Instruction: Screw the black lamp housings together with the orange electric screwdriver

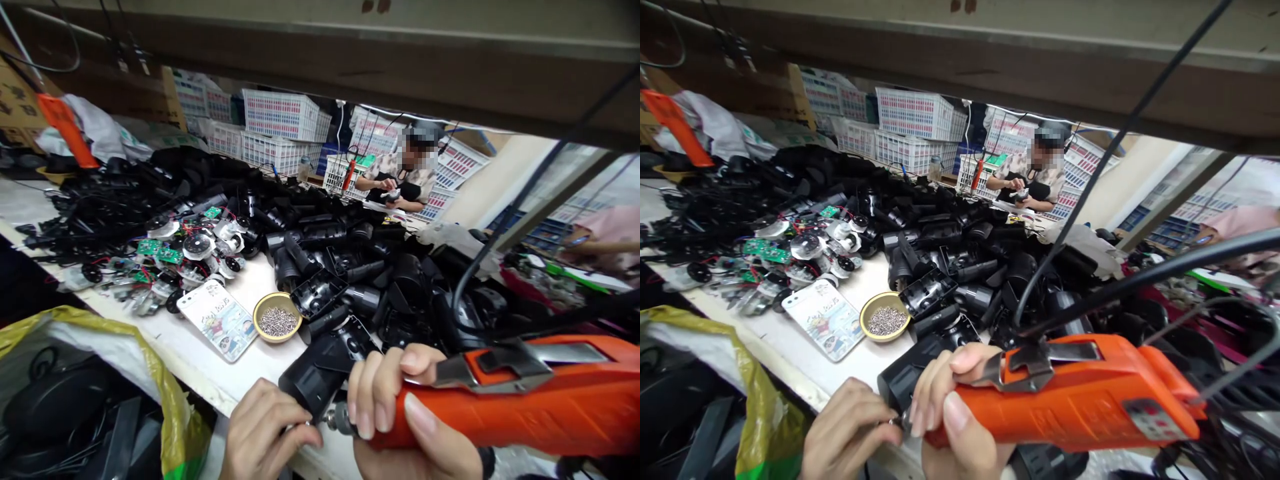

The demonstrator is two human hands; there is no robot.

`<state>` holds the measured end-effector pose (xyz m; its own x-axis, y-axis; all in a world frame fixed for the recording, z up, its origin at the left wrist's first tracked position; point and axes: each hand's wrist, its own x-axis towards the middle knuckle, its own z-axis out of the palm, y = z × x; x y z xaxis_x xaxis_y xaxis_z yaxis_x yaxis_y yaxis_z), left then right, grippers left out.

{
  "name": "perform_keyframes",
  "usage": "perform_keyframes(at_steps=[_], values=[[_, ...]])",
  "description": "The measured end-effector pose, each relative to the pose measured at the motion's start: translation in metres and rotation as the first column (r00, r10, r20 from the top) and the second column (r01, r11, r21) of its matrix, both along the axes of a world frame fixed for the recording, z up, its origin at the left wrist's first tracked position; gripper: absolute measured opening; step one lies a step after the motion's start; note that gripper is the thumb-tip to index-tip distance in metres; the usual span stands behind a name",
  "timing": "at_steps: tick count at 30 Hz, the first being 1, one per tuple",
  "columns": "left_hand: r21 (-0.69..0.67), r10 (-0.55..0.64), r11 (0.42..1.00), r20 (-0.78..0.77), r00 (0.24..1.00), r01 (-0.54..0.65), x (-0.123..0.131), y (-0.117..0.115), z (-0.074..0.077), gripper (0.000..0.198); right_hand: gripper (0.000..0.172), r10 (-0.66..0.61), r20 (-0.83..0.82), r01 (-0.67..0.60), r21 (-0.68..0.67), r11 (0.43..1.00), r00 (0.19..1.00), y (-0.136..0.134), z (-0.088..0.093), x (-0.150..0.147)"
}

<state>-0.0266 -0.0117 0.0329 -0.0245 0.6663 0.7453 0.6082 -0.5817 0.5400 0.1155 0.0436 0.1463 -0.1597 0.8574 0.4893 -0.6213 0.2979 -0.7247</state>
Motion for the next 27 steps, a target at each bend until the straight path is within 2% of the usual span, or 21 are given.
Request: perform_keyframes(at_steps=[5, 9, 11, 13, 14, 16, 18, 23, 27], values=[[-0.024, 0.013, 1.0, -0.057, 0.998, -0.014, 0.002, -0.003, 0.006, 0.01, 0.011, 0.0, 0.036, 0.0, 0.011, 1.0, 0.999, 0.0, -0.006, 0.0], [-0.053, 0.094, 0.994, -0.114, 0.989, -0.1, 0.006, -0.003, 0.01, 0.005, 0.009, 0.019, 0.019, -0.019, -0.021, 1.0, 1.0, 0.002, -0.006, 0.0], [-0.037, 0.184, 0.981, -0.162, 0.97, -0.192, 0.008, 0.001, 0.012, 0.03, 0.008, -0.027, 0.021, 0.028, -0.047, 0.999, 0.999, 0.009, -0.001, -0.002], [-0.035, 0.27, 0.959, -0.194, 0.943, -0.282, 0.01, 0.007, 0.013, 0.061, 0.008, -0.139, 0.012, 0.14, -0.066, 0.988, 0.99, 0.018, 0.007, -0.004], [-0.048, 0.289, 0.952, -0.201, 0.936, -0.304, 0.01, 0.009, 0.013, 0.068, 0.008, -0.202, 0.0, 0.201, -0.075, 0.977, 0.979, 0.023, 0.01, -0.005], [-0.072, 0.274, 0.953, -0.211, 0.938, -0.294, 0.011, 0.013, 0.013, 0.061, 0.009, -0.29, -0.027, 0.286, -0.1, 0.953, 0.957, 0.032, 0.017, -0.006], [-0.072, 0.257, 0.958, -0.213, 0.943, -0.277, 0.011, 0.014, 0.011, 0.046, 0.011, -0.305, -0.052, 0.297, -0.123, 0.947, 0.951, 0.037, 0.019, -0.005], [-0.085, 0.2, 0.973, -0.153, 0.968, -0.214, 0.014, 0.014, 0.009, 0.018, 0.009, -0.227, -0.071, 0.217, -0.129, 0.968, 0.971, 0.034, 0.015, -0.007], [-0.083, 0.156, 0.983, -0.12, 0.981, -0.166, 0.015, 0.016, 0.01, 0.019, 0.009, -0.167, -0.046, 0.163, -0.093, 0.982, 0.985, 0.029, 0.011, -0.01]])
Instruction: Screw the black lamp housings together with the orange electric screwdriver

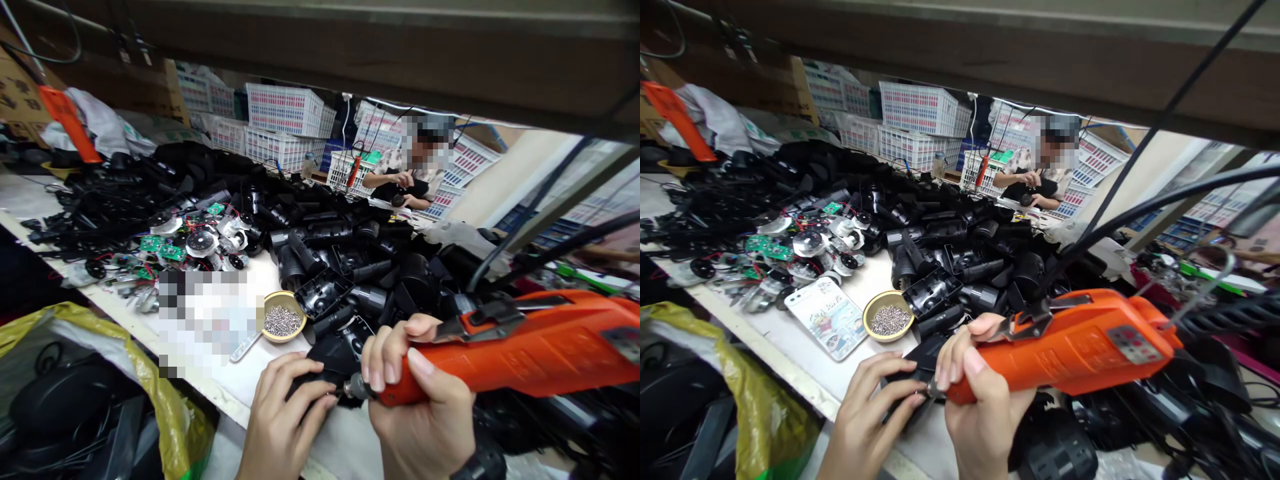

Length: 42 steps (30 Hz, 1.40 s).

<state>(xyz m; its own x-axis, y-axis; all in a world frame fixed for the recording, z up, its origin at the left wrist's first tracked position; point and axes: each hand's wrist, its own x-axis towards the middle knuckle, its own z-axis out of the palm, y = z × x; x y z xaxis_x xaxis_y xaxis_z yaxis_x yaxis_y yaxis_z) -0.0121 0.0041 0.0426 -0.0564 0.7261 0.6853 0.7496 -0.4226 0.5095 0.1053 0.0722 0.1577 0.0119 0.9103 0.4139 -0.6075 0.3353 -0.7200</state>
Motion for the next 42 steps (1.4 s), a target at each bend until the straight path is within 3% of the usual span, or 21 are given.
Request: perform_keyframes(at_steps=[5, 8, 11, 15, 20, 25, 33, 39, 42], values=[[0.044, -0.006, 0.999, -0.077, 0.997, 0.009, -0.003, -0.001, 0.001, 0.025, 0.008, 0.039, 0.019, -0.04, 0.019, 0.999, 0.999, -0.001, -0.001, -0.001], [-0.039, 0.035, 0.998, -0.111, 0.993, -0.04, 0.0, -0.001, -0.001, 0.031, 0.008, 0.001, 0.035, -0.001, 0.024, 1.0, 0.999, 0.0, 0.0, -0.002], [-0.176, 0.151, 0.969, -0.131, 0.98, -0.173, 0.002, 0.002, -0.009, 0.065, 0.009, -0.074, 0.043, 0.074, 0.022, 0.997, 0.996, 0.003, 0.004, 0.0], [-0.234, 0.178, 0.951, -0.121, 0.977, -0.203, 0.003, 0.005, -0.025, 0.061, 0.01, -0.158, 0.025, 0.158, 0.022, 0.987, 0.987, 0.009, 0.009, 0.007], [-0.274, 0.217, 0.937, -0.032, 0.976, -0.218, 0.005, 0.003, -0.033, 0.085, 0.012, -0.219, 0.039, 0.218, 0.018, 0.976, 0.975, 0.016, 0.007, 0.019], [-0.262, 0.169, 0.948, -0.062, 0.984, -0.179, 0.006, 0.0, -0.032, 0.072, 0.014, -0.234, 0.036, 0.233, 0.029, 0.972, 0.972, 0.019, 0.005, 0.024], [-0.284, 0.074, 0.956, 0.002, 0.997, -0.07, 0.008, -0.012, -0.024, 0.079, 0.013, -0.186, 0.015, 0.186, 0.009, 0.982, 0.982, 0.015, 0.008, 0.02], [-0.104, -0.071, 0.993, -0.111, 0.991, 0.059, 0.005, -0.013, -0.031, 0.06, 0.011, -0.255, 0.034, 0.255, 0.003, 0.967, 0.966, 0.016, 0.011, 0.024], [-0.043, -0.111, 0.993, -0.156, 0.981, 0.106, 0.002, -0.013, -0.038, 0.051, 0.011, -0.229, 0.021, 0.23, -0.021, 0.973, 0.973, 0.015, 0.011, 0.024]])
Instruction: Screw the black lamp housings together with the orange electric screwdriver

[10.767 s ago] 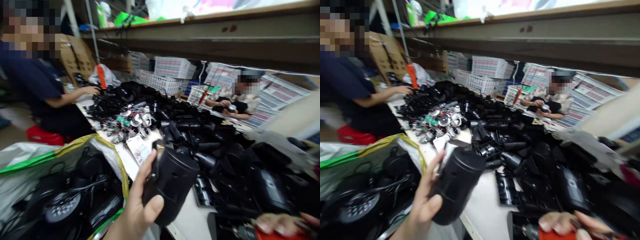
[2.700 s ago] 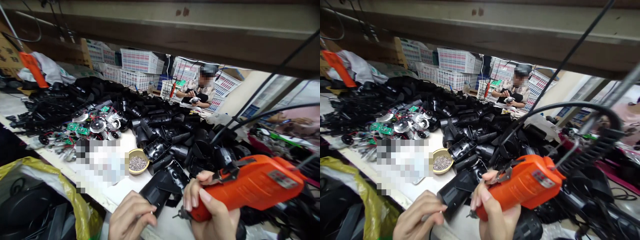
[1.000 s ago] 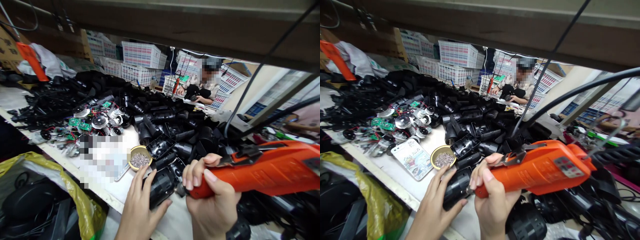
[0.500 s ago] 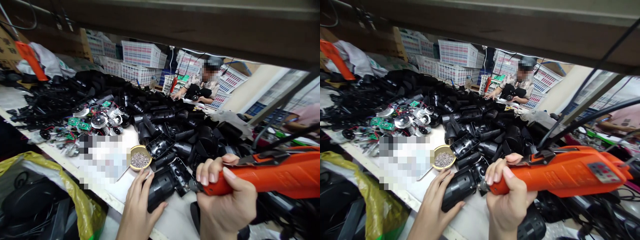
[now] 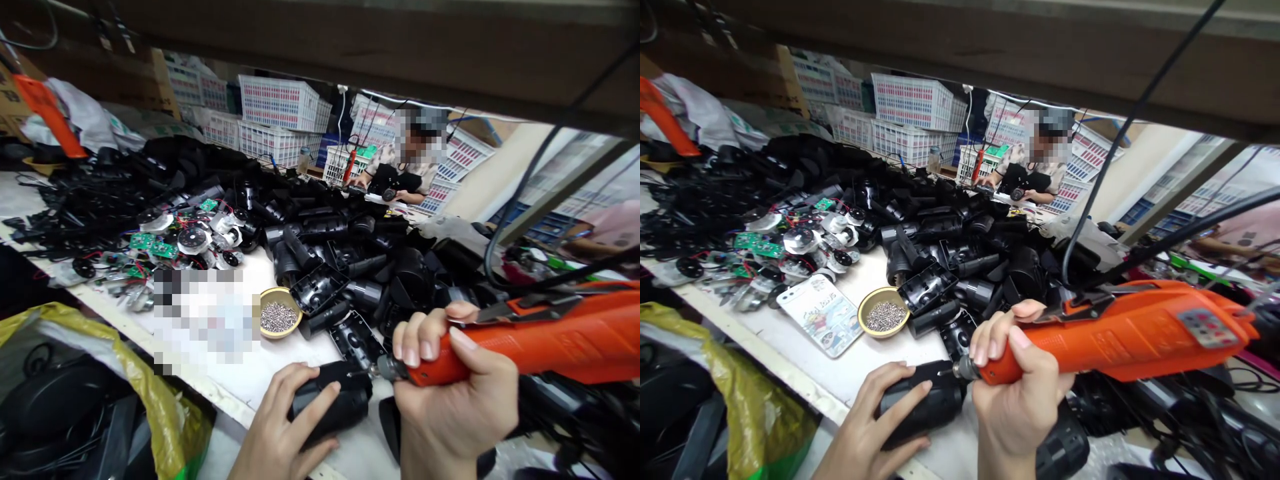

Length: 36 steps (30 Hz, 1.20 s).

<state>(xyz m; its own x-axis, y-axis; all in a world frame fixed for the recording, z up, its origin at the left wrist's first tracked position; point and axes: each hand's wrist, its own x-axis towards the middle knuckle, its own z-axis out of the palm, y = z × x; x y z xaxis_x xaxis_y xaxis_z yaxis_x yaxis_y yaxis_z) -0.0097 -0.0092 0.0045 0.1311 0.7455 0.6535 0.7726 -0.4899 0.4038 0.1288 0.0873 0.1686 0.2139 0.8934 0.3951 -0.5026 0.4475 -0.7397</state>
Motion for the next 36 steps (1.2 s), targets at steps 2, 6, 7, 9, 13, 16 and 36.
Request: perform_keyframes(at_steps=[2, 6, 7, 9, 13, 16, 36], values=[[0.015, -0.012, 1.0, -0.005, 1.0, 0.012, 0.0, -0.001, -0.001, 0.048, 0.011, 0.056, -0.011, -0.056, -0.012, 0.998, 0.998, -0.002, -0.002, -0.004], [-0.046, -0.019, 0.999, 0.025, 1.0, 0.02, 0.003, -0.006, 0.005, 0.05, 0.011, 0.148, 0.0, -0.148, -0.03, 0.988, 0.989, -0.004, -0.01, -0.015], [-0.069, -0.016, 0.997, 0.033, 0.999, 0.018, 0.004, -0.007, 0.007, 0.052, 0.011, 0.17, 0.01, -0.17, -0.033, 0.985, 0.985, -0.004, -0.012, -0.017], [-0.087, -0.01, 0.996, 0.042, 0.999, 0.014, 0.005, -0.009, 0.011, 0.055, 0.01, 0.221, 0.035, -0.22, -0.041, 0.975, 0.975, -0.004, -0.017, -0.019], [-0.077, 0.011, 0.997, 0.036, 0.999, -0.008, 0.006, -0.009, 0.012, 0.054, 0.009, 0.262, 0.07, -0.26, -0.04, 0.965, 0.963, -0.002, -0.023, -0.019], [-0.064, 0.026, 0.998, 0.032, 0.999, -0.024, 0.006, -0.009, 0.011, 0.054, 0.009, 0.24, 0.069, -0.238, -0.045, 0.97, 0.968, -0.003, -0.021, -0.02], [-0.013, -0.007, 1.0, 0.096, 0.995, 0.008, 0.004, -0.004, -0.004, 0.048, 0.013, 0.479, 0.263, -0.457, -0.142, 0.878, 0.838, 0.001, -0.024, -0.037]])
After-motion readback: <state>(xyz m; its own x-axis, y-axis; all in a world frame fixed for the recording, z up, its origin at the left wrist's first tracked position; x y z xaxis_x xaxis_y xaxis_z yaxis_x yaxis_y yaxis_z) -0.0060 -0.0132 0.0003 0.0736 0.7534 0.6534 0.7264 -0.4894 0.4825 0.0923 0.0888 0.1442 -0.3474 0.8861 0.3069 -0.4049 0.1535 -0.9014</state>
